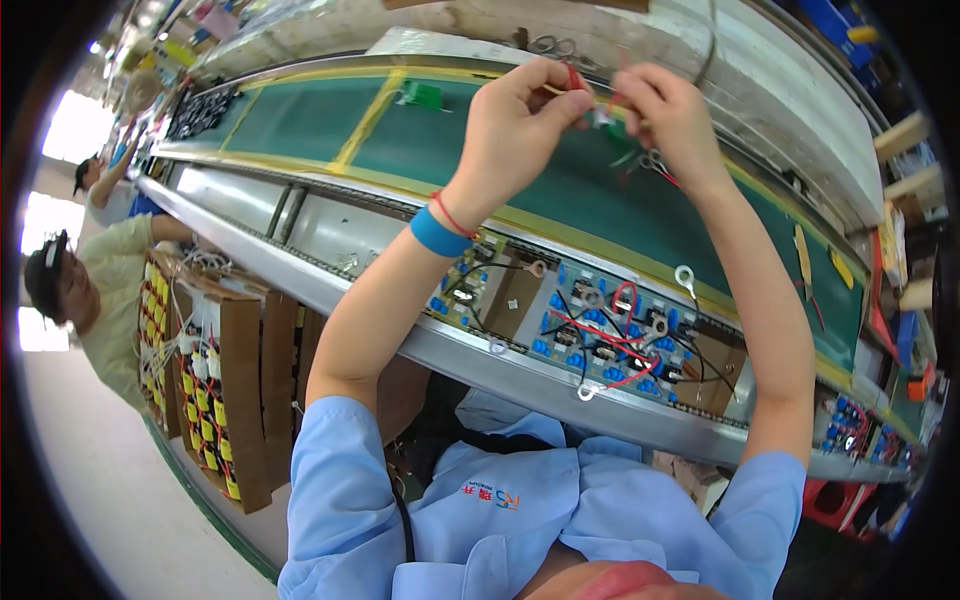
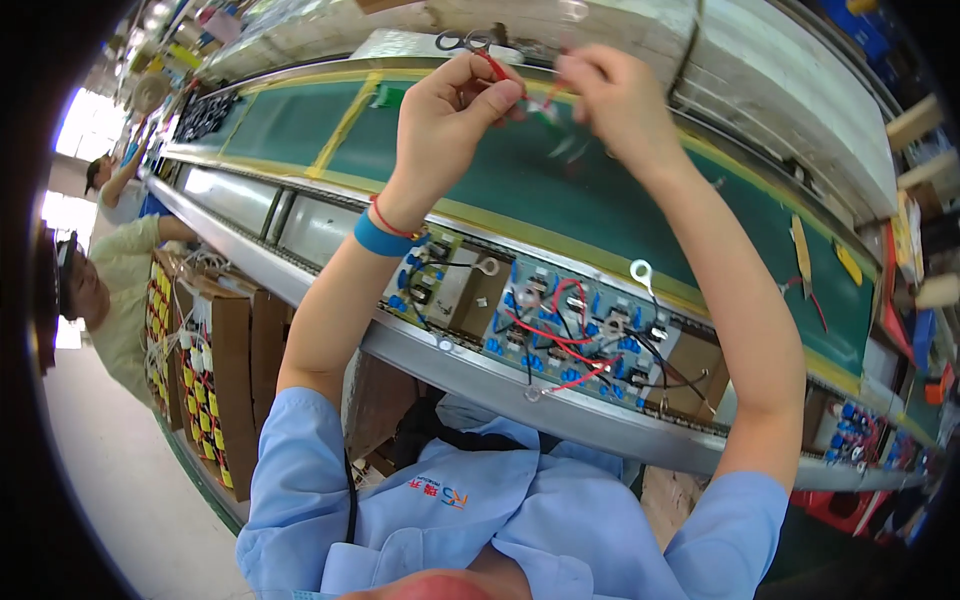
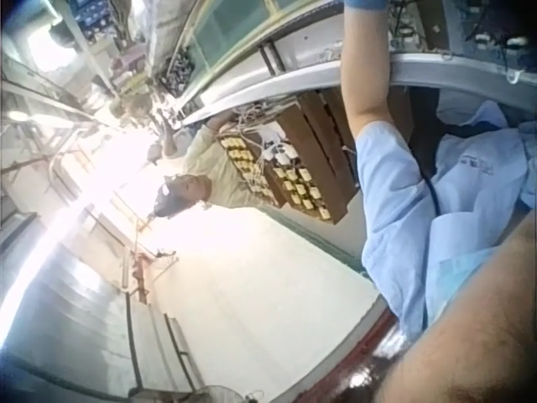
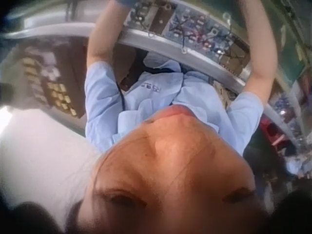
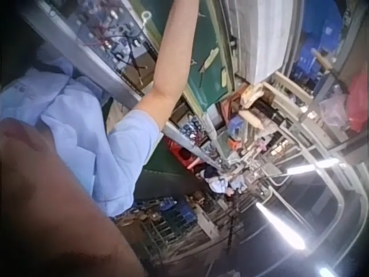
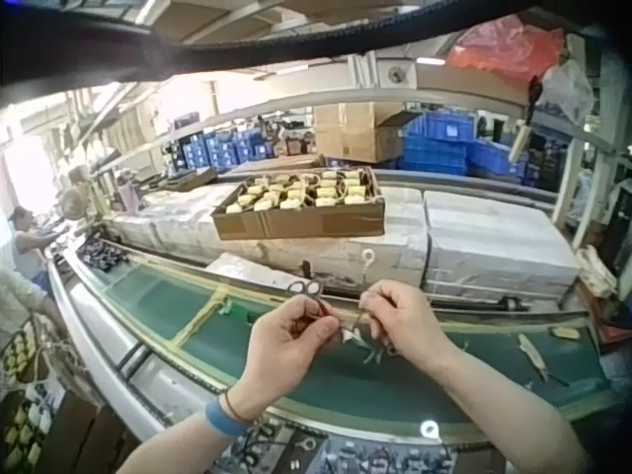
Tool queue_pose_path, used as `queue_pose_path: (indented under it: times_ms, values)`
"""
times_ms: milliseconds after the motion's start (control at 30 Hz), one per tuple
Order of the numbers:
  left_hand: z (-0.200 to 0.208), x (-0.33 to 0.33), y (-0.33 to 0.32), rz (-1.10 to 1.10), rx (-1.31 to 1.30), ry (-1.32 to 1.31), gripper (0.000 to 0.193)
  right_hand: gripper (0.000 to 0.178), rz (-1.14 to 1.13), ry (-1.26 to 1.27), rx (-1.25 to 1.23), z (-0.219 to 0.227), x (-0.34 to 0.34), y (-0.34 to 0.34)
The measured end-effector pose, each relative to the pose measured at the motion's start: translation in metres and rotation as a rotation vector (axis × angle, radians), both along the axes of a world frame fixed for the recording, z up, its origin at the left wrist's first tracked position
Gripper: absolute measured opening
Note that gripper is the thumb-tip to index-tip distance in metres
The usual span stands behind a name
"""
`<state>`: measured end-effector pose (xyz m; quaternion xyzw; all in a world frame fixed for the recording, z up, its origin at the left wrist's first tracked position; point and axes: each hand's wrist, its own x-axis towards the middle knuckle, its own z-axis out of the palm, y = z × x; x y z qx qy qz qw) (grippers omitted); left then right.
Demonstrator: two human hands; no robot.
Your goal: Assembling components onto a circuit board on a conveyor belt.
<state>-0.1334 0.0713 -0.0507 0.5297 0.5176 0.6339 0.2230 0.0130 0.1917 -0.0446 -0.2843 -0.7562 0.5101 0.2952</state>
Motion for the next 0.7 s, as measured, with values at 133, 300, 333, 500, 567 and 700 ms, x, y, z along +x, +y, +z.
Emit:
queue_pose_path:
  times_ms: [133,300,333,500,567,700]
  values:
    - [0.021,0.005,-0.007,0.191,0.209,0.066,0.008,0.017,-0.338,0.046,0.036,-0.066,0.059,0.112]
    - [0.012,0.009,-0.004,0.226,0.149,0.2,0.011,0.021,-0.021,0.1,0.007,0.006,0.063,0.047]
    - [0.006,0.015,-0.001,0.265,0.169,0.299,0.012,0.02,0.064,0.14,-0.002,0.017,0.059,0.032]
    - [0.008,0.017,-0.015,0.276,0.093,0.52,0.012,0.016,0.061,0.145,0.134,0.023,-0.001,-0.044]
    - [0.014,0.027,-0.014,0.251,0.093,0.538,0.011,0.017,0.05,0.1,0.192,0.022,0.012,-0.018]
    - [0.007,0.031,-0.013,0.274,-0.019,0.783,0.011,0.019,-0.017,-0.014,0.275,0.027,0.018,-0.006]
